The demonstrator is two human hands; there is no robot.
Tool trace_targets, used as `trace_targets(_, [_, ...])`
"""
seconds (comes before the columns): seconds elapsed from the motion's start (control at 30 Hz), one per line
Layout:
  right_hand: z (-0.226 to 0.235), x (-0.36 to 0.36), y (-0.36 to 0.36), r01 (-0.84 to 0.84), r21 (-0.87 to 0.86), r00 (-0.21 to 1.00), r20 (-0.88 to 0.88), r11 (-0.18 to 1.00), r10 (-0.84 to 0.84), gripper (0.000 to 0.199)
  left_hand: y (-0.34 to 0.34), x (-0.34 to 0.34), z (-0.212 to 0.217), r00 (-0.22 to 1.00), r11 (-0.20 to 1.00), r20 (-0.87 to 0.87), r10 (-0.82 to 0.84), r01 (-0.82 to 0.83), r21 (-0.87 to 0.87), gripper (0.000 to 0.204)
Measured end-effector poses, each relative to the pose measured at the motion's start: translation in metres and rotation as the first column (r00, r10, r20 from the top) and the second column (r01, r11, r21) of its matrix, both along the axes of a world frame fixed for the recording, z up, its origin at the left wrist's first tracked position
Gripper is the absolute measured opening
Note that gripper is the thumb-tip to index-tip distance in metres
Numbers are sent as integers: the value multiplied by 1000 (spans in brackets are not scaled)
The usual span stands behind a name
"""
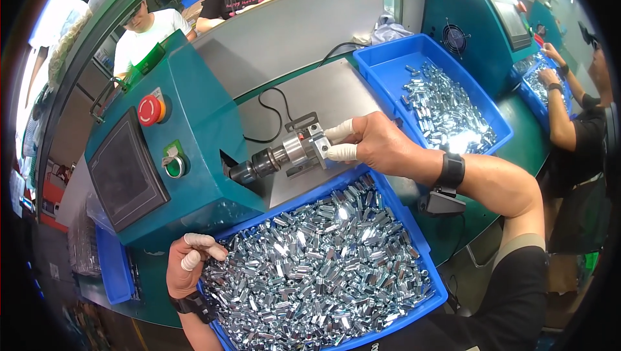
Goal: Operating a machine to process or stamp small metal components by feeding them from a bin into a jig.
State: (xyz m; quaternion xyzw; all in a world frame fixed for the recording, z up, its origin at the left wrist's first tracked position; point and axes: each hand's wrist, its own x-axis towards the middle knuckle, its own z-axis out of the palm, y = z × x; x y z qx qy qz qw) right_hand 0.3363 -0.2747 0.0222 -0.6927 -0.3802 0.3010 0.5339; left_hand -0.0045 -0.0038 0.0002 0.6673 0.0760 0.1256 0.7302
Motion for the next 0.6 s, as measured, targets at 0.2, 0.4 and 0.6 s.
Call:
trace_targets(0.2, [-5,2,3,-40,30,999,22,999,39,36,-2,3,2,1000,1000,-7,17,-17,5,46])
trace_targets(0.4, [2,0,3,-57,26,987,154,998,52,37,-3,2,-1,999,999,4,41,-41,30,47])
trace_targets(0.6, [5,-2,4,-52,-11,985,164,999,53,37,-1,3,-2,999,999,9,37,-37,32,47])
